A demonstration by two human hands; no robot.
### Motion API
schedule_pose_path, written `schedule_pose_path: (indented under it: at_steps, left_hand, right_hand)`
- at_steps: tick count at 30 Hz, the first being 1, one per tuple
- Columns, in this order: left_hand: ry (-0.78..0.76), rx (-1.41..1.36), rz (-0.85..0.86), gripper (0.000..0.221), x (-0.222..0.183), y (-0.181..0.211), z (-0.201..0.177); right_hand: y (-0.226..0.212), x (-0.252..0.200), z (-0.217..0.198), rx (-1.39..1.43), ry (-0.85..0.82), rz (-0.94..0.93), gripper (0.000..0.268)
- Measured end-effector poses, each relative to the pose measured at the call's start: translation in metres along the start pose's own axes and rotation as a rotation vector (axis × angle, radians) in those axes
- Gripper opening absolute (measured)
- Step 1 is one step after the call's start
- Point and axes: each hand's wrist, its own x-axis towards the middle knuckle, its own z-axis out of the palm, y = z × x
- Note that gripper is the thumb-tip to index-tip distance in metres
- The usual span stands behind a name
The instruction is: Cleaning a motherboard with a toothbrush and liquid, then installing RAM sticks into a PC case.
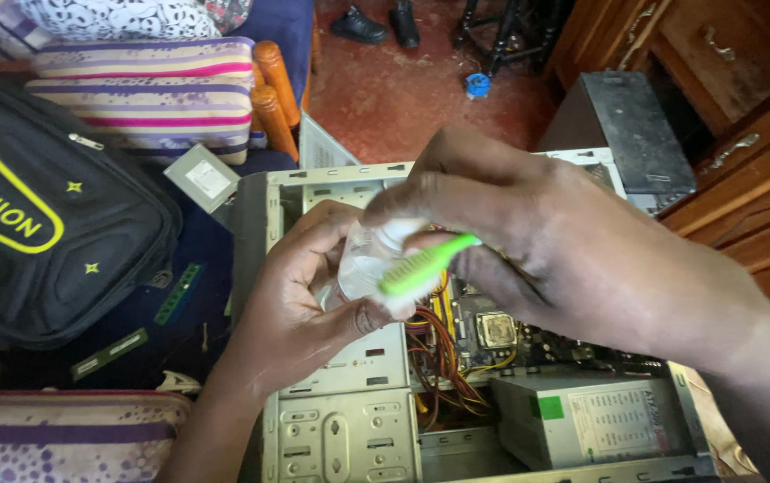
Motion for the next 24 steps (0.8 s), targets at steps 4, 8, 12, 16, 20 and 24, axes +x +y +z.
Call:
schedule_pose_path:
  at_steps: [4, 8, 12, 16, 20, 24]
  left_hand:
    - [-0.105, -0.047, -0.118, 0.057, -0.002, 0.013, -0.010]
    - [-0.200, -0.389, -0.217, 0.074, -0.009, 0.007, -0.020]
    - [-0.228, -0.681, -0.268, 0.088, -0.015, -0.008, -0.023]
    - [-0.066, -0.639, -0.190, 0.089, -0.018, -0.015, -0.032]
    - [0.216, -0.432, -0.065, 0.085, -0.017, -0.011, -0.035]
    - [0.308, -0.365, -0.019, 0.073, -0.020, -0.019, -0.032]
  right_hand:
    - [0.000, 0.000, -0.001, -0.007, -0.042, -0.063, 0.060]
    - [0.002, 0.002, 0.001, 0.057, -0.010, -0.134, 0.038]
    - [0.004, 0.007, 0.002, 0.120, 0.072, -0.167, 0.019]
    - [0.012, 0.003, 0.019, 0.124, 0.298, 0.051, 0.025]
    - [0.046, -0.002, 0.070, 0.147, 0.127, 0.192, 0.020]
    - [0.065, -0.008, 0.123, -0.127, -0.043, 0.142, 0.027]
